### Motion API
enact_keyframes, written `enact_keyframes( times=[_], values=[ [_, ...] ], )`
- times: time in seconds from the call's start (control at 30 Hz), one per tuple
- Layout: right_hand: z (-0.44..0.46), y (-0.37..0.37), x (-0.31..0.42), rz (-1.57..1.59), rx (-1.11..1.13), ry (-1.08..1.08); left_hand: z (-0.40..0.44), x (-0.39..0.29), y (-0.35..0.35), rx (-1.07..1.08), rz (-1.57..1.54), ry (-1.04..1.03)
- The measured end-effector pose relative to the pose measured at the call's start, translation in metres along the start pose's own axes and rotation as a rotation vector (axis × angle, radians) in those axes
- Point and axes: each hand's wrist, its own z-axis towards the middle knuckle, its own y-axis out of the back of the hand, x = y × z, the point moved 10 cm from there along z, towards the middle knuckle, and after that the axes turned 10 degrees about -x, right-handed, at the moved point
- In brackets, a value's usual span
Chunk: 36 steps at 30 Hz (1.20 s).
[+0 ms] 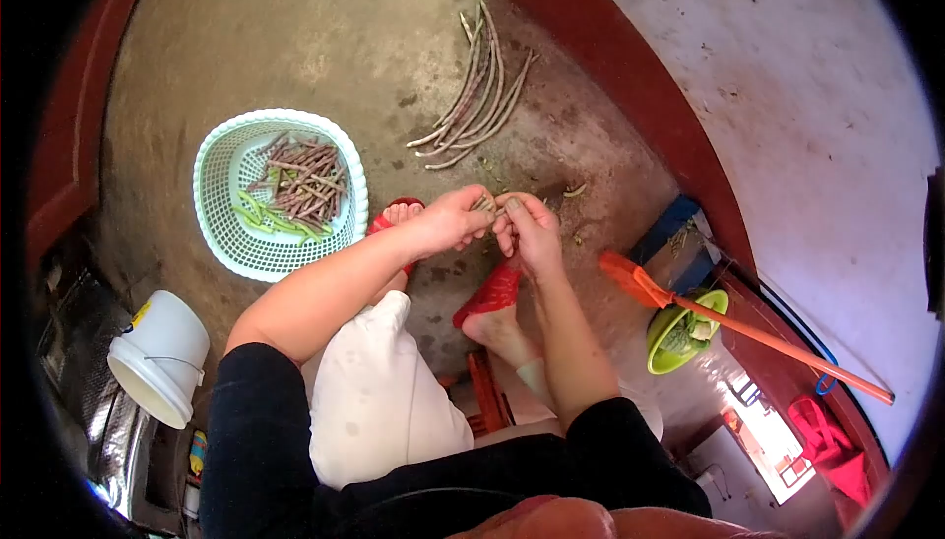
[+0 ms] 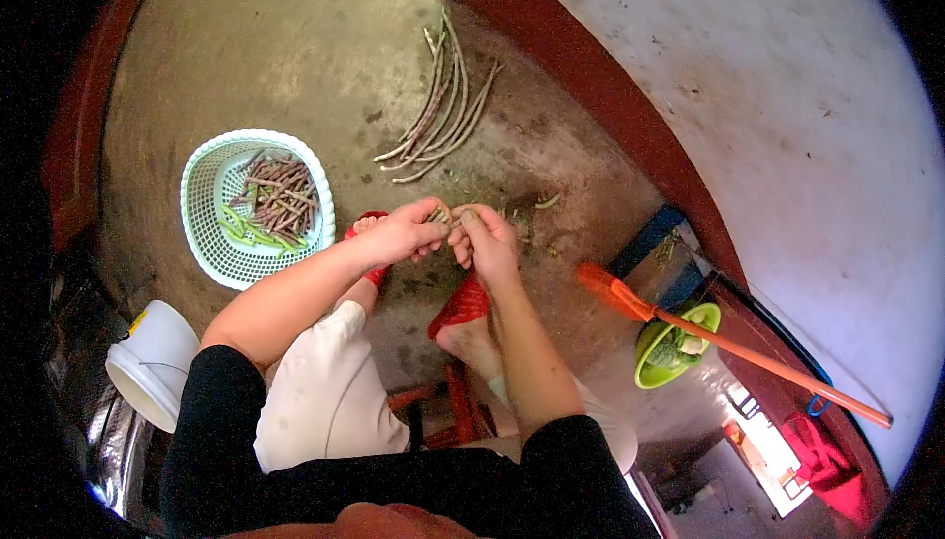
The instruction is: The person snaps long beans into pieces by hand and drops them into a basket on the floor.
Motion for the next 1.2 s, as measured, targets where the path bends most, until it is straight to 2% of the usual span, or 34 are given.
enact_keyframes(
  times=[0.03,0.1,0.13,0.17,0.23,0.27,0.3,0.33,0.4,0.47,0.53,0.57,0.6,0.63,0.73,0.87,0.93,1.03,1.2],
  values=[
    [0.002,0.002,-0.004,0.002,-0.002,0.0,0.003,0.004,-0.001,0.002,0.002,0.001],
    [0.002,0.012,0.004,-0.383,-0.157,0.243,0.004,0.019,-0.003,0.011,0.011,0.101],
    [-0.005,0.008,0.018,-0.645,-0.234,0.571,0.006,0.023,-0.002,0.01,0.013,0.101],
    [0.001,0.015,0.011,-0.645,-0.232,0.572,0.009,0.028,-0.001,-0.002,-0.014,0.109],
    [-0.001,0.009,0.03,-1.292,-0.356,0.922,0.006,0.032,0.004,-0.02,-0.042,0.114],
    [0.015,0.032,0.033,-1.331,-0.401,0.749,0.002,0.038,0.005,0.001,-0.042,0.156],
    [0.032,0.045,0.035,-1.465,-0.352,0.619,-0.001,0.042,0.004,0.022,-0.042,0.197],
    [0.069,0.087,0.007,-1.503,-0.334,0.464,-0.004,0.039,0.005,0.02,-0.041,0.193],
    [0.062,0.059,0.046,-1.686,-0.25,0.291,-0.015,0.033,0.005,0.0,-0.132,0.201],
    [0.088,0.043,0.08,-1.36,-0.332,0.433,-0.012,0.035,0.007,-0.008,-0.079,0.183],
    [0.12,0.021,0.095,-1.201,-0.372,0.483,-0.007,0.033,0.01,-0.021,-0.021,0.157],
    [0.129,0.001,0.099,-1.195,-0.368,0.488,-0.004,0.026,0.013,-0.042,0.046,0.093],
    [0.13,-0.011,0.106,-1.242,-0.478,0.457,-0.003,0.022,0.017,-0.06,0.112,0.036],
    [0.132,-0.014,0.111,-1.288,-0.588,0.422,-0.003,0.023,0.02,-0.062,0.115,0.043],
    [0.143,-0.016,0.107,-1.144,-0.641,0.463,-0.006,0.024,0.038,-0.128,-0.028,0.087],
    [0.14,-0.017,0.104,-1.178,-0.548,0.353,-0.001,0.026,0.058,-0.219,-0.082,0.034],
    [0.135,-0.026,0.11,-1.258,-0.562,0.476,-0.001,0.018,0.057,-0.239,-0.089,0.014],
    [0.122,-0.031,0.114,-1.258,-0.653,0.473,0.0,0.015,0.051,-0.274,-0.065,-0.012],
    [0.134,-0.038,0.11,-1.177,-0.617,0.551,0.002,0.031,0.062,-0.294,0.017,-0.017]
  ],
)
